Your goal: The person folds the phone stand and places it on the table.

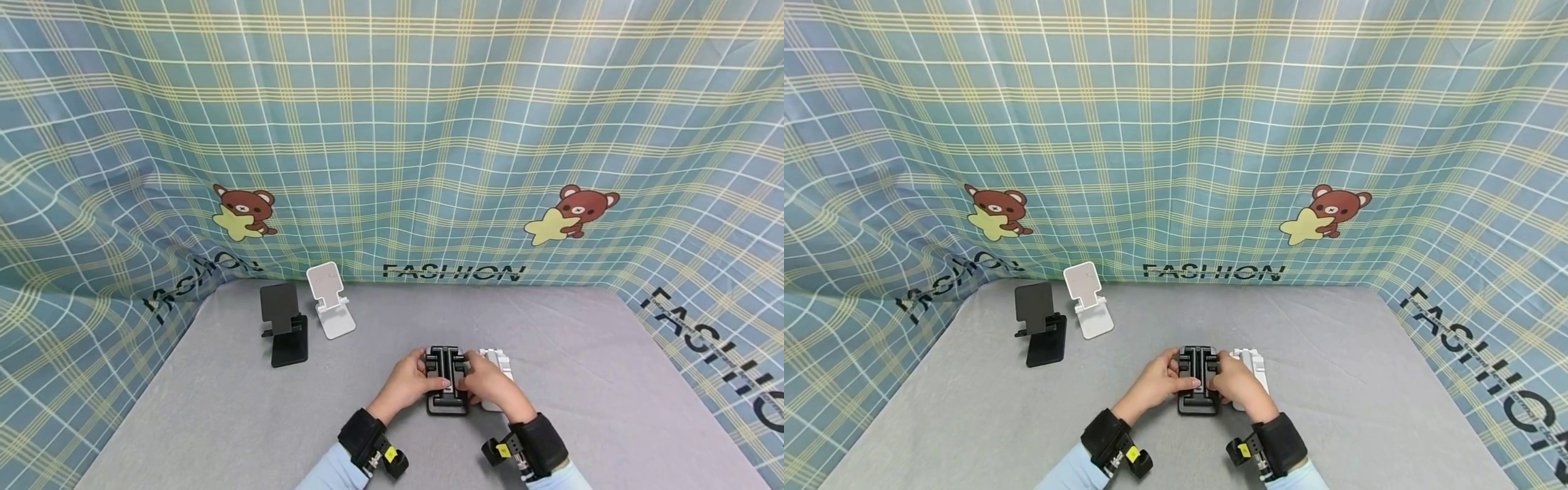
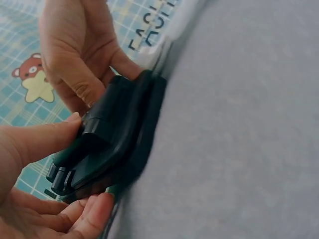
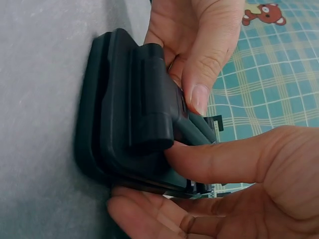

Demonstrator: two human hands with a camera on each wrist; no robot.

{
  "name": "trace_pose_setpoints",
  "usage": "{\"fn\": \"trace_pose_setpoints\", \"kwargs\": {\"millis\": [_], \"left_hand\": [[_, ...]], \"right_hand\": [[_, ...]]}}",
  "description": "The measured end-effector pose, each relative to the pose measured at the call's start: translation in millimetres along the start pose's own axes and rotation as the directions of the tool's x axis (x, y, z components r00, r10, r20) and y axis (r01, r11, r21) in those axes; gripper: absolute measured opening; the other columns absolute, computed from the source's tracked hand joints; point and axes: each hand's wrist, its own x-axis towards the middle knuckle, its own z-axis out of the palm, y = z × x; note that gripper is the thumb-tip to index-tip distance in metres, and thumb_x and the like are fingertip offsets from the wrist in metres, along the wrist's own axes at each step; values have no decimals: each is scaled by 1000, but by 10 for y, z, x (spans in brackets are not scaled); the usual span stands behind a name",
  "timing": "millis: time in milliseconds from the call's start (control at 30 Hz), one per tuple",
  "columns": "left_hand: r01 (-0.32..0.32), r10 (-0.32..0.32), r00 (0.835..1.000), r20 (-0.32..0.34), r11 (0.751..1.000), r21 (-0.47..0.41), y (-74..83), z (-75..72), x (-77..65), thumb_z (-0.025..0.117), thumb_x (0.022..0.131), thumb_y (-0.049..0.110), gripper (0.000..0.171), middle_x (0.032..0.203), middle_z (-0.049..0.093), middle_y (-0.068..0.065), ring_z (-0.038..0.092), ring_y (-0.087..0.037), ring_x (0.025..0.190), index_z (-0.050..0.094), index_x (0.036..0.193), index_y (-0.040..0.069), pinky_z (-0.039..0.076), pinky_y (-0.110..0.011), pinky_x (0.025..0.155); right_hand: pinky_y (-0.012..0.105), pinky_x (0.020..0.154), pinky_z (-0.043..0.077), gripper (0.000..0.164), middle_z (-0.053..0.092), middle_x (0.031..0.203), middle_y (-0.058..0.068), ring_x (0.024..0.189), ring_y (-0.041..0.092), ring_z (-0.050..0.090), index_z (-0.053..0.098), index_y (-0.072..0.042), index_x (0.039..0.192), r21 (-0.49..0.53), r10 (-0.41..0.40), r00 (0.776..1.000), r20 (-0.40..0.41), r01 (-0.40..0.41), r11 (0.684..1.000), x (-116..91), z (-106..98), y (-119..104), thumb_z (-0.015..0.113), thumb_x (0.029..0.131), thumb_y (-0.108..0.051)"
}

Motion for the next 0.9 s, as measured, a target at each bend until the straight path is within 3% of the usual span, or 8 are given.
{"fn": "trace_pose_setpoints", "kwargs": {"millis": [300, 567, 767, 900], "left_hand": [[0, 1, 999, -42, 1000, 18, -91, 16, 46, 79, 76, 23, 73, 93, 53, -8, 48, -15, 78, 46, 131, -12, 41, -23, 63], [-50, 53, 997, -62, 997, 51, -126, 32, 66, 79, 77, 24, 65, 91, 47, -10, 43, -13, 76, 53, 125, -10, 35, -19, 59], [-75, 80, 994, -68, 995, 67, -128, 36, 46, 79, 77, 25, 60, 87, 42, -9, 38, -11, 72, 57, 122, -7, 31, -19, 58], [-74, 79, 995, -66, 994, 81, -129, 32, 34, 78, 78, 25, 64, 86, 40, -8, 36, -11, 73, 54, 126, -11, 29, -19, 58]], "right_hand": [[33, 52, 53, 42, 62, 80, 15, 56, 20, 60, 52, 17, 116, -106, -37, 998, -46, 32, 994, 24, 30, 12, 64, 80, 0], [27, 49, 39, 7, 51, 64, 4, 54, 16, 48, 61, 3, 78, -262, -156, 982, -108, 124, 957, 30, 50, 30, 66, 76, -2], [27, 51, 34, 10, 46, 62, 2, 57, 16, 41, 58, -3, 67, -308, -174, 977, -126, 128, 943, 34, 74, 38, 66, 72, -1], [26, 50, 34, 11, 44, 61, 2, 56, 15, 40, 58, -3, 66, -305, -169, 977, -127, 123, 944, 47, 92, 41, 67, 71, 0]]}}
